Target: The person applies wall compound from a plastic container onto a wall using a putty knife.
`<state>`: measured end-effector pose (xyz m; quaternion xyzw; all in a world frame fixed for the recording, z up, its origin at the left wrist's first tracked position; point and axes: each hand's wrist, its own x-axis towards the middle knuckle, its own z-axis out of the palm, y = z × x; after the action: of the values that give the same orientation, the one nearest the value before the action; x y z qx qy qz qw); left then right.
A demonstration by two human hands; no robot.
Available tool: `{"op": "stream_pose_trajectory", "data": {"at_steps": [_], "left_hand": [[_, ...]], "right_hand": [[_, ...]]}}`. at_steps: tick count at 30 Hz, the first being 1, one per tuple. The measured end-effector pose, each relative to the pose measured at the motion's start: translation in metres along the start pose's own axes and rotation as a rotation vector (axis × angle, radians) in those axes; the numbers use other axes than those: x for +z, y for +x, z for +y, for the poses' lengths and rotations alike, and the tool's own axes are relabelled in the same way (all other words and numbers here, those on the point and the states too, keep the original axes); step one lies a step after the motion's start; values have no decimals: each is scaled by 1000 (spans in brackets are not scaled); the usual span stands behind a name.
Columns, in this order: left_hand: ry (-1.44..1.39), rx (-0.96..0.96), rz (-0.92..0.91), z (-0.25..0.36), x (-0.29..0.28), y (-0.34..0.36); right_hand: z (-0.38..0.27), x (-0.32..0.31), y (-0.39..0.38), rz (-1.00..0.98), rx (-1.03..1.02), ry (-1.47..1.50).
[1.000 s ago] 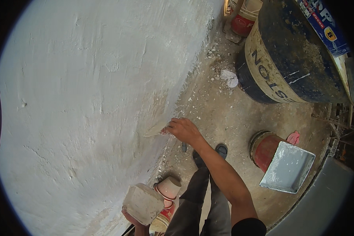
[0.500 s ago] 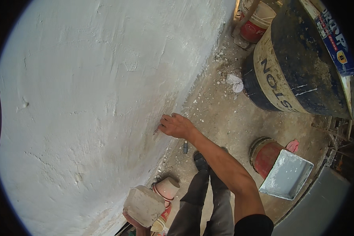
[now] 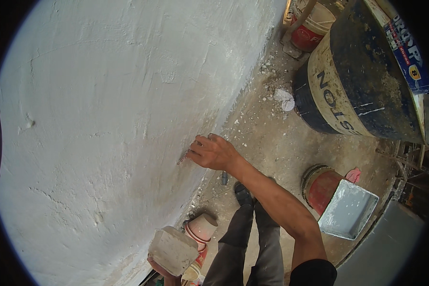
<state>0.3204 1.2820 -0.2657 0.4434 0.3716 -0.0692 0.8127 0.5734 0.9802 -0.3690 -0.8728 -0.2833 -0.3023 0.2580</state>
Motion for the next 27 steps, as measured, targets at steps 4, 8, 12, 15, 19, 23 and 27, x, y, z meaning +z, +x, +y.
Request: {"op": "stream_pose_trajectory", "data": {"at_steps": [4, 8, 12, 15, 19, 23, 27], "left_hand": [[5, 9, -24, 8, 17, -3], [13, 3, -43, 11, 18, -6], [25, -28, -99, 13, 12, -9], [25, 24, -63, 8, 8, -12], [27, 25, -65, 6, 12, -13], [-10, 35, -40, 7, 7, -12], [-5, 0, -12, 4, 18, -14]], "right_hand": [[2, -35, 36, 144, 5, 13], [2, -53, 55, 161, 8, 39], [0, -82, 82, 191, 28, 54], [1, -104, 97, 158, 24, 13], [14, -125, 100, 247, 129, 87], [18, -128, 53, 169, 345, 471], [-10, -99, -59, -40, 1150, 773]]}}
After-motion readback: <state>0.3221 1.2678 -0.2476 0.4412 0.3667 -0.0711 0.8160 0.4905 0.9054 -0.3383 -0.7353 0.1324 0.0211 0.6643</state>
